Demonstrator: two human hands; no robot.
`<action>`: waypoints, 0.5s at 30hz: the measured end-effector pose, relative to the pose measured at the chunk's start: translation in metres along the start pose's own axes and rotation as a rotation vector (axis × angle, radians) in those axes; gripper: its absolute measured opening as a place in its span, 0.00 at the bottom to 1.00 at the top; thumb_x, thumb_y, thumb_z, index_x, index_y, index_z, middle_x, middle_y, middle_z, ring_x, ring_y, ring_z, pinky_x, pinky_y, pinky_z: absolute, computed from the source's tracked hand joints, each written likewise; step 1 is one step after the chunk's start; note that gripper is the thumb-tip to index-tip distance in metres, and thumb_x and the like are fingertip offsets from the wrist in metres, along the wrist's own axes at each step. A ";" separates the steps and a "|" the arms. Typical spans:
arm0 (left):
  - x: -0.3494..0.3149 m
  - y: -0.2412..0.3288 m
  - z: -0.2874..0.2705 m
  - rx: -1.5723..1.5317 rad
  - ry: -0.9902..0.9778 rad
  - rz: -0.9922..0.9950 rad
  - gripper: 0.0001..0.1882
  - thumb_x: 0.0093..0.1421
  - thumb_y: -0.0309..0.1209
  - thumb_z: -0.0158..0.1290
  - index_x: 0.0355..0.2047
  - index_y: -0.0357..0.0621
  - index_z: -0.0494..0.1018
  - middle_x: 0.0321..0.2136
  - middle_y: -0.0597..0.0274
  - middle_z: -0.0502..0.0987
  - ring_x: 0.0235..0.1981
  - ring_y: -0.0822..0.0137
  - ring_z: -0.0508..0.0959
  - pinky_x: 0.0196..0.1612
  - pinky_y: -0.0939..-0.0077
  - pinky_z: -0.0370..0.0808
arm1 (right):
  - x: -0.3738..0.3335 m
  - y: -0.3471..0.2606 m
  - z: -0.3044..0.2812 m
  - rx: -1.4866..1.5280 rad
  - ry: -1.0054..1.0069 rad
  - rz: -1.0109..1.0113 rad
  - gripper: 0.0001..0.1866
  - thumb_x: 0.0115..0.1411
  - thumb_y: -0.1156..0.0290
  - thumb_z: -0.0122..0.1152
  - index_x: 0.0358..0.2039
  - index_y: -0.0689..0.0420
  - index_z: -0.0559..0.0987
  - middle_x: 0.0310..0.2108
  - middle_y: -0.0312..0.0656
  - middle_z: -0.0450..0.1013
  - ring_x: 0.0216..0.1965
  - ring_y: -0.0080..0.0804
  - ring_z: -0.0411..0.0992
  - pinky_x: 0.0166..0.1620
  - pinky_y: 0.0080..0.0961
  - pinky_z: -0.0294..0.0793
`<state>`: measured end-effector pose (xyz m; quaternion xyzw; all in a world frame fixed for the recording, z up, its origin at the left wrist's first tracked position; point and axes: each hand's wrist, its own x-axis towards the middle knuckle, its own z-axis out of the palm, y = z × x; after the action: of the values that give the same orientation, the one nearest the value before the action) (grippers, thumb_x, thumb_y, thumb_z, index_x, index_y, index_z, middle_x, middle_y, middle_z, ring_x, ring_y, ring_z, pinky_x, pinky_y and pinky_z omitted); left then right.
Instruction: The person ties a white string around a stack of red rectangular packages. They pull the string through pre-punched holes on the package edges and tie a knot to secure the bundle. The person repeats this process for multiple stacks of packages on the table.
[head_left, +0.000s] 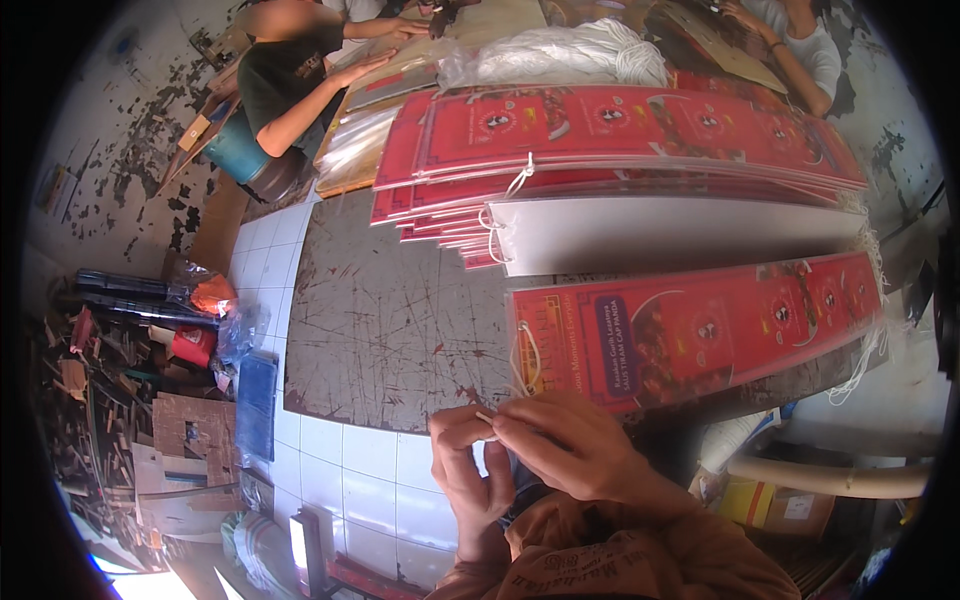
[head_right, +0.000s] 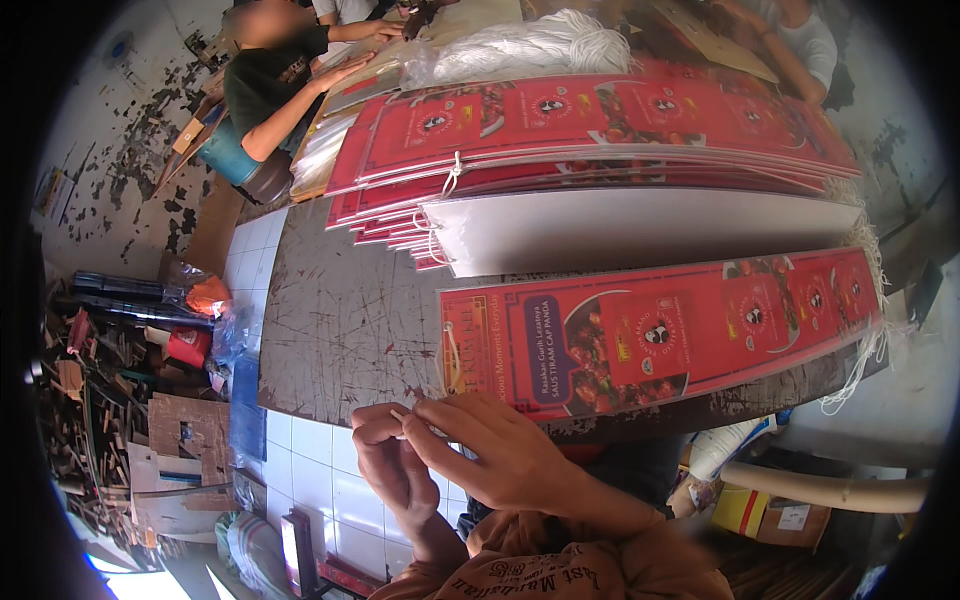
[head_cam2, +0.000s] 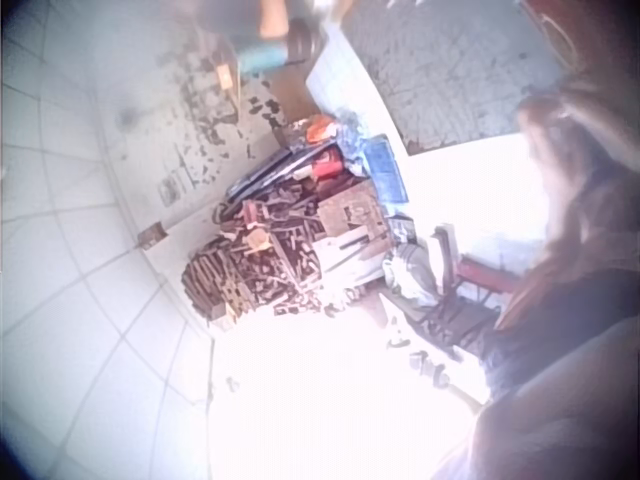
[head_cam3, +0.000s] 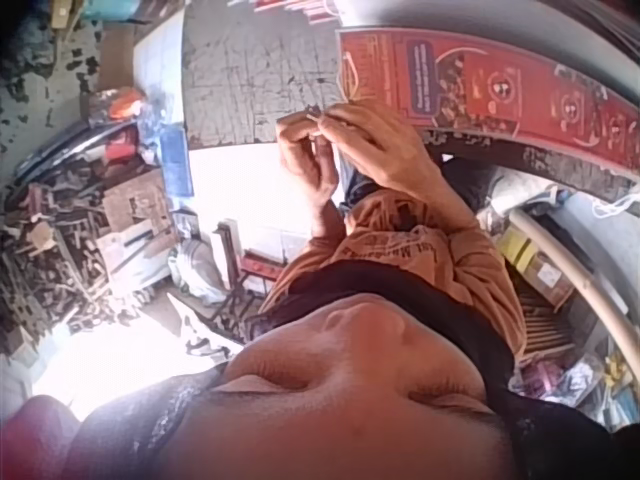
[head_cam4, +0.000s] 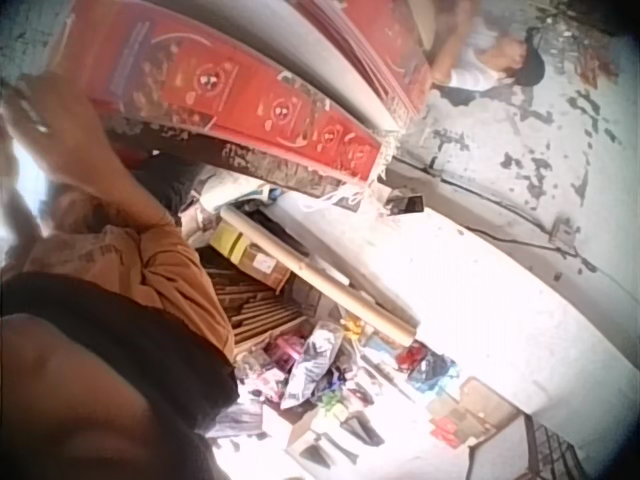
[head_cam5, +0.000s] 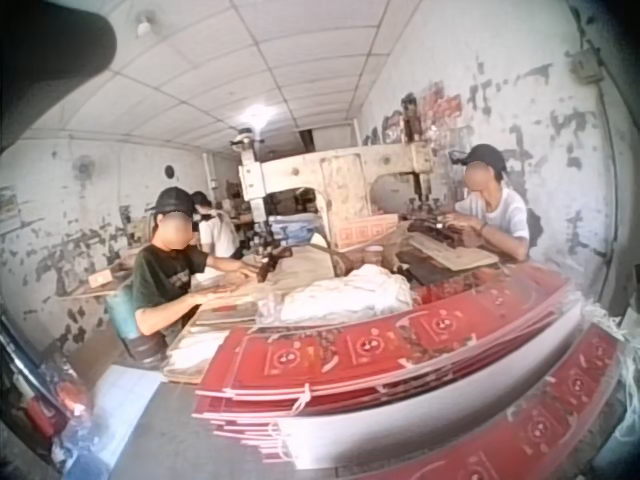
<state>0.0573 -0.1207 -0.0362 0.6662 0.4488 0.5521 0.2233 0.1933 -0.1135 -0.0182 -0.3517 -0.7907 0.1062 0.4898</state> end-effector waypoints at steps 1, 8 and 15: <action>-0.001 -0.001 0.005 -0.113 0.061 0.001 0.10 0.55 0.21 0.47 0.38 0.38 0.61 0.30 0.54 0.69 0.30 0.66 0.69 0.34 0.75 0.67 | -0.001 0.001 0.001 0.049 0.003 0.016 0.20 0.45 0.76 0.62 0.42 0.62 0.74 0.37 0.46 0.69 0.36 0.37 0.72 0.37 0.28 0.74; -0.001 -0.003 0.018 -0.443 0.139 -0.061 0.17 0.57 0.26 0.49 0.43 0.39 0.55 0.31 0.55 0.69 0.30 0.72 0.68 0.35 0.80 0.66 | 0.002 -0.001 -0.006 0.294 -0.045 0.174 0.17 0.48 0.78 0.63 0.40 0.60 0.74 0.38 0.44 0.66 0.34 0.36 0.72 0.37 0.27 0.75; -0.007 -0.011 0.011 -0.564 0.119 -0.086 0.10 0.54 0.26 0.56 0.31 0.37 0.66 0.30 0.52 0.73 0.30 0.71 0.72 0.35 0.79 0.70 | 0.013 0.000 -0.022 0.423 -0.091 0.267 0.13 0.48 0.78 0.63 0.36 0.57 0.75 0.37 0.41 0.66 0.33 0.32 0.72 0.34 0.24 0.74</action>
<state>0.0641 -0.1188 -0.0523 0.5246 0.3176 0.6833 0.3962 0.2080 -0.1089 0.0018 -0.3377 -0.7184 0.3489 0.4981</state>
